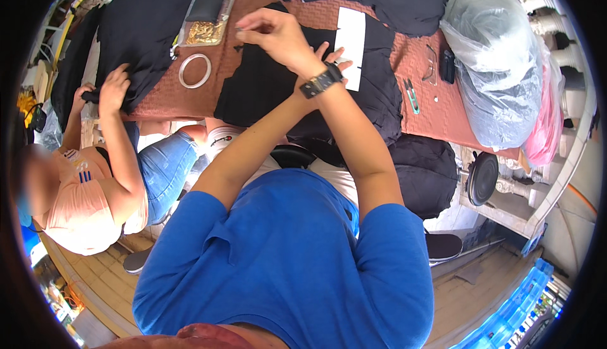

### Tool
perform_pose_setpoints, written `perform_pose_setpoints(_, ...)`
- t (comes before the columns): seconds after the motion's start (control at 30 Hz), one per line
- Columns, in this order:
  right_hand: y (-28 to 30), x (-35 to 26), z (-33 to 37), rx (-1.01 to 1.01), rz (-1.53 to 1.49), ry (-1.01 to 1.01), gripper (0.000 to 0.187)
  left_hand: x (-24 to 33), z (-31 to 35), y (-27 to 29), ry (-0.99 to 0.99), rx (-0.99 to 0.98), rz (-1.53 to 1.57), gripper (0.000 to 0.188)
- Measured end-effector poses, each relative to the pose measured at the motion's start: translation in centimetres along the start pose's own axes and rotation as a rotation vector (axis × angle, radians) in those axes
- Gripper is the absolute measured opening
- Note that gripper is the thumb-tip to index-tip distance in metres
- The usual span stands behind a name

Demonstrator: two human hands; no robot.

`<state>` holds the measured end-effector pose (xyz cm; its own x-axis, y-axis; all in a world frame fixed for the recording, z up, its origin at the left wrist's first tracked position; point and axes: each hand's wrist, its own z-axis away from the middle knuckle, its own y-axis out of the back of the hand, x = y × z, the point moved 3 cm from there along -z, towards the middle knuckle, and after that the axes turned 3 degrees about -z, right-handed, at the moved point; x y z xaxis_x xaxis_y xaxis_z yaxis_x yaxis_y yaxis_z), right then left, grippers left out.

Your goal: The person attaches a white label to a black fabric garment. They first handle a small white label, then pick up a black cloth and carefully apply the label to it, followed by using a handheld device to secure the label, and finally smooth the fabric against the table.

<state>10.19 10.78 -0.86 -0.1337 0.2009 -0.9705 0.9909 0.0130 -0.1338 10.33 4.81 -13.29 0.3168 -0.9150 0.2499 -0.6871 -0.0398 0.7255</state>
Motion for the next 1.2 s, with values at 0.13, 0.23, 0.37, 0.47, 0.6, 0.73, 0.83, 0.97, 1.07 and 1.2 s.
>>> perform_pose_setpoints(0.13, 6.4, -0.6, 4.6, 0.116, 0.052, -0.077, 0.017, 0.2, -1.2, -0.1, 0.151, -0.264, -0.16, 0.055)
perform_pose_setpoints(0.23, 11.0, 0.4, 8.3, 0.212, -0.021, -0.083, 0.017, 0.8, -1.4, 0.6, 0.167, -0.282, -0.125, 0.052)
perform_pose_setpoints(0.37, 14.9, 0.9, 12.6, 0.3, -0.051, -0.067, 0.015, 0.9, -1.4, 1.0, 0.138, -0.214, -0.089, 0.047)
perform_pose_setpoints(0.47, 16.1, 0.6, 14.8, 0.397, -0.058, -0.074, 0.015, 1.0, -1.6, 1.2, 0.145, -0.223, -0.083, 0.046)
perform_pose_setpoints(0.6, 17.4, 0.7, 16.5, 0.443, -0.017, -0.074, 0.017, 1.0, -1.5, 0.9, 0.12, -0.202, -0.096, 0.044)
perform_pose_setpoints(0.73, 17.9, 0.9, 17.1, 0.463, 0.036, -0.075, 0.017, 0.9, -1.5, 0.8, 0.12, -0.229, -0.11, 0.044)
perform_pose_setpoints(0.83, 18.2, 1.3, 17.2, 0.481, 0.014, -0.08, 0.017, 1.0, -1.6, 0.8, 0.126, -0.247, -0.116, 0.044)
perform_pose_setpoints(0.97, 18.3, 1.2, 17.2, 0.487, 0.012, -0.082, 0.017, 1.0, -1.6, 0.7, 0.123, -0.259, -0.123, 0.044)
perform_pose_setpoints(1.07, 18.4, 1.3, 17.3, 0.493, -0.012, -0.07, 0.015, 1.0, -1.7, 0.8, 0.122, -0.266, -0.125, 0.044)
perform_pose_setpoints(1.2, 19.4, 0.8, 16.4, 0.437, 0.166, -0.018, 0.014, 1.0, -1.6, 0.8, 0.108, -0.228, -0.117, 0.043)
